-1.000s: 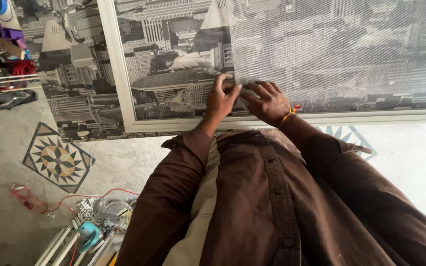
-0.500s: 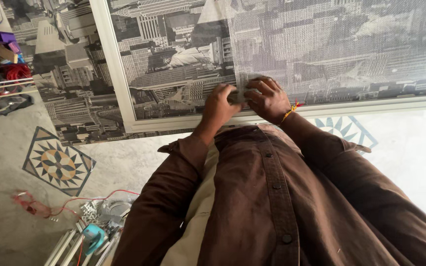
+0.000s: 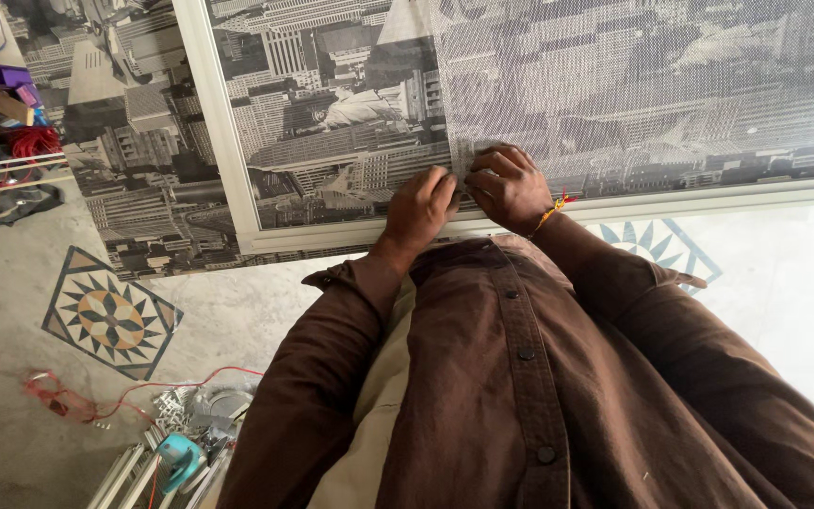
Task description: The person kneels on the floor and fits a sheet of mesh over a rectangular frame, pressing the mesh edges into the frame groove by hand and repositioning the frame. They then use a flat hand tool to press the mesh firmly into the groove along the frame sides and smooth it across the surface.
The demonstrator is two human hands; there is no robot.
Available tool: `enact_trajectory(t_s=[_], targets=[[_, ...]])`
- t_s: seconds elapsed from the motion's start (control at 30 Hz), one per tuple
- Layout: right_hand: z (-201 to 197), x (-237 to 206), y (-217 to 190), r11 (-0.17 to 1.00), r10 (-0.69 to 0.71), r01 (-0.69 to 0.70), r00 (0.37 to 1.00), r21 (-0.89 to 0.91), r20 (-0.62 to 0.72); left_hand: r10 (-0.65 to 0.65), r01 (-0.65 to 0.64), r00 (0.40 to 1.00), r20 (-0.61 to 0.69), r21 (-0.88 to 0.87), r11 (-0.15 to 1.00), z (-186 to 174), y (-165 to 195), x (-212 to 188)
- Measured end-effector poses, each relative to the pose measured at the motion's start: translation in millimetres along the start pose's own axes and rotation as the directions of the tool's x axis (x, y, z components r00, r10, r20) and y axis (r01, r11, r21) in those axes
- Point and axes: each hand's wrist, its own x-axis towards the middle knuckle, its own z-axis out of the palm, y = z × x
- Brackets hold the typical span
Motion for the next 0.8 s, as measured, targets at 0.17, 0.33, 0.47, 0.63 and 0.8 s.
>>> enact_trajectory(t_s=[0.17, 0.33, 0.47, 0.63, 0.8], targets=[[3.9, -1.5, -0.9, 0.999, 0.004, -0.004, 1.0, -0.043, 0.004, -0.032, 0.032, 0.999, 0.028, 0.017, 0.999, 3.7, -1.3, -1.2], [5.9, -3.2, -1.7, 0.995, 0.012, -0.009, 0.999, -0.095, 0.033, -0.095, 0.095, 0.993, 0.063, 0.011, 0.995, 6.5, -1.5, 0.1], [8.3, -2.6, -3.1, 0.992, 0.068, -0.061, 0.996, -0.112, 0.055, -0.215, 0.215, 0.966, 0.144, 0.017, 0.976, 8.2, -2.2, 2.9], [15.0, 2.2, -4.6, 0.985, 0.159, -0.156, 0.986, -0.071, 0.05, -0.326, 0.334, 0.904, 0.276, 0.017, 0.942, 12.3, -12.7, 11.0], [20.7, 5.9, -1.2, 0.979, 0.184, -0.178, 0.981, -0.094, 0.057, -0.423, 0.443, 0.828, 0.368, 0.032, 0.896, 18.1, -25.2, 22.2]])
